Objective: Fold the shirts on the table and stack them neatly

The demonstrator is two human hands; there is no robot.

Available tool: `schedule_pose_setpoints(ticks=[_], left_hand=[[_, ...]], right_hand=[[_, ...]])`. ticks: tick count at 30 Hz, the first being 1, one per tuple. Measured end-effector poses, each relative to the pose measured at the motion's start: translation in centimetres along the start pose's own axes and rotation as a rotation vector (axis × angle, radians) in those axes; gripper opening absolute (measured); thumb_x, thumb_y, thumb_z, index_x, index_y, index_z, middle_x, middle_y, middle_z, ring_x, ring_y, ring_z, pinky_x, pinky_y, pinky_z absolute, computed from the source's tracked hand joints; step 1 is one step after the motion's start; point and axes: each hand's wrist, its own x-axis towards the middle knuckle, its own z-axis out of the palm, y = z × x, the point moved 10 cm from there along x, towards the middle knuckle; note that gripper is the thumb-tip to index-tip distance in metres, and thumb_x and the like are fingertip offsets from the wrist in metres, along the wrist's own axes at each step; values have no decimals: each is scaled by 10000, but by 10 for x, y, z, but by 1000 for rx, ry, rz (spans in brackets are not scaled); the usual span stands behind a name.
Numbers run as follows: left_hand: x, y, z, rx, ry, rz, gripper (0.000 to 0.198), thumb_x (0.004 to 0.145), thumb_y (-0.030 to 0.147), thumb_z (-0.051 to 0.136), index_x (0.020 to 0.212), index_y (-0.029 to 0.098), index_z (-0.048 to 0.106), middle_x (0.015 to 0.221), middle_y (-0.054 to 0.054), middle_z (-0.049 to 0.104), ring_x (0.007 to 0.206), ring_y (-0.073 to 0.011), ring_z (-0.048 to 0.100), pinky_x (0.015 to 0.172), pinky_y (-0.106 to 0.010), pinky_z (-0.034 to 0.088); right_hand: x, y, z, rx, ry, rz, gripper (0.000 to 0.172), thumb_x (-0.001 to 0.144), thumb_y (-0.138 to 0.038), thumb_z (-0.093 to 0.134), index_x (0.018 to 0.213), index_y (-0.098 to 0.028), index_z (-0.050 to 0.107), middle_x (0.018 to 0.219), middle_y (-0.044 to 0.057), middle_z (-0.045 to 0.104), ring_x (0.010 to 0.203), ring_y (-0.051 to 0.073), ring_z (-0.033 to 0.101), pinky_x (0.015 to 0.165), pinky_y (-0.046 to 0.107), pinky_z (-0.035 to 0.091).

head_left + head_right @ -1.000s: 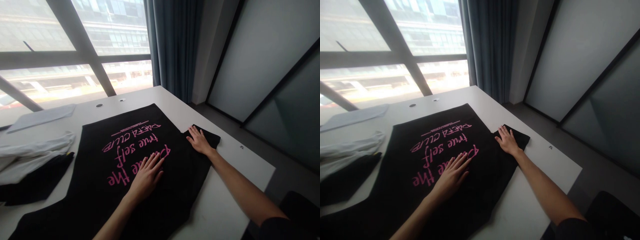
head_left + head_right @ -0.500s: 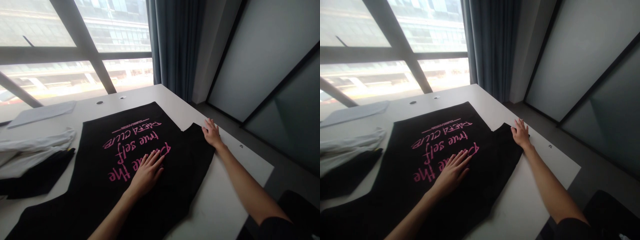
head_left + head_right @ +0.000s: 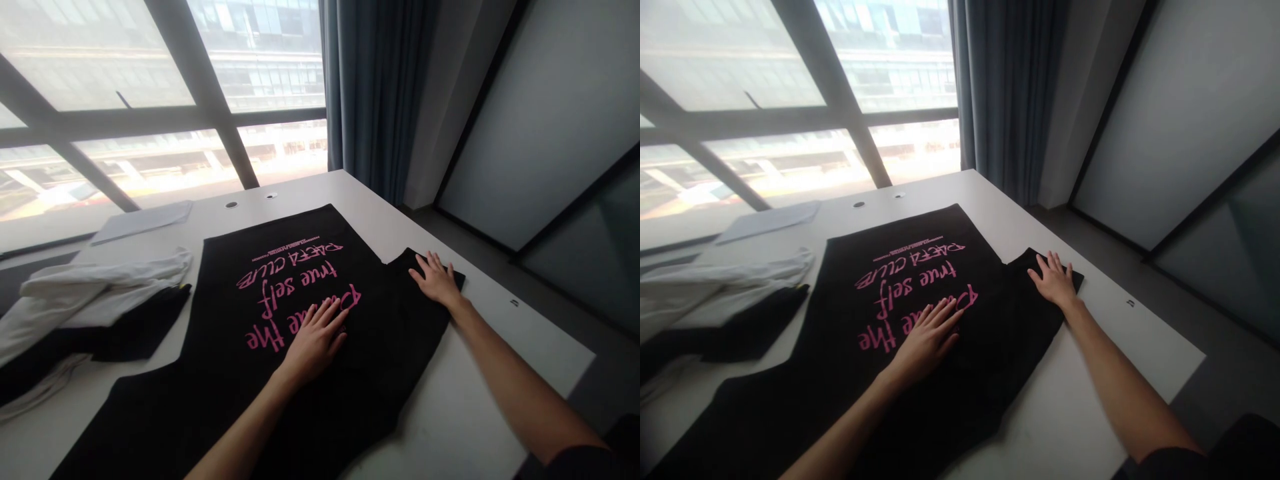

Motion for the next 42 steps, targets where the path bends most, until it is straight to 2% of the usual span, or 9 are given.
schedule_pose_setpoints(ticks=[4, 9, 14, 26, 31, 34, 36, 40, 42], left_hand=[[0, 1, 0, -5, -15, 1, 529, 1035, 399, 475, 1554, 338, 387, 1659, -21, 278, 1544, -262, 208, 1249, -547, 219], [-1, 0, 0, -10, -19, -5, 533, 1039, 400, 469, 1560, 348, 370, 1663, -14, 268, 1551, -256, 178, 1255, -547, 201], [0, 1, -1, -17, -14, 2, 534, 1037, 391, 478, 1559, 352, 373, 1661, -15, 273, 1547, -258, 194, 1255, -544, 205], [0, 1, 1, -63, -20, -1, 527, 1039, 400, 480, 1554, 335, 389, 1660, -20, 275, 1549, -263, 187, 1256, -552, 186], [-9, 7, -27, -226, -42, -40, 506, 1059, 391, 441, 1555, 309, 392, 1659, -23, 280, 1553, -240, 168, 1266, -513, 185], [-38, -6, -62, -286, -30, -94, 526, 1058, 365, 447, 1573, 315, 355, 1655, -8, 296, 1550, -217, 187, 1269, -472, 203], [-75, -31, -85, -269, 8, -192, 529, 1059, 348, 435, 1579, 320, 341, 1647, -1, 317, 1543, -212, 216, 1270, -464, 209], [-188, -109, -114, -101, 184, -570, 507, 1056, 348, 395, 1551, 239, 408, 1600, -52, 413, 1511, -224, 312, 1251, -471, 268], [-243, -138, -115, 33, 241, -718, 498, 1051, 345, 379, 1523, 201, 452, 1554, -85, 479, 1495, -237, 347, 1246, -494, 265]], right_hand=[[-4, -23, -17, 22, 126, -111, 664, 1035, -559, 246, 1574, -187, 353, 1673, 132, 208, 1553, 292, 145, 1209, 638, 121], [-8, -52, 3, 33, -81, -236, 649, 1026, -566, 304, 1578, -227, 349, 1668, 91, 234, 1547, 295, 173, 1212, 643, 129], [-9, -54, 0, 44, -58, -246, 698, 1020, -613, 282, 1600, -227, 294, 1682, 85, 172, 1554, 289, 140, 1221, 624, 133], [-8, -46, 9, -27, -125, -194, 715, 1009, -629, 234, 1606, -238, 289, 1683, 91, 183, 1550, 320, 145, 1215, 629, 160], [-9, -40, 14, -2, -105, -214, 729, 1003, -633, 206, 1579, -213, 359, 1674, 111, 204, 1547, 320, 164, 1198, 642, 190], [-5, -27, 23, -7, -101, -211, 776, 991, -660, 174, 1576, -193, 379, 1668, 104, 210, 1551, 289, 153, 1192, 623, 202], [2, -18, 29, 1, -78, -222, 846, 968, -707, 134, 1569, -175, 400, 1659, 107, 218, 1548, 278, 153, 1166, 614, 227], [10, -14, 30, 95, 31, -282, 1020, 877, -832, 116, 1546, -130, 432, 1623, 138, 287, 1520, 308, 227, 1103, 599, 281], [8, -17, 26, 145, 104, -326, 1014, 871, -835, 115, 1549, -140, 407, 1629, 112, 272, 1515, 296, 242, 1090, 566, 301]])
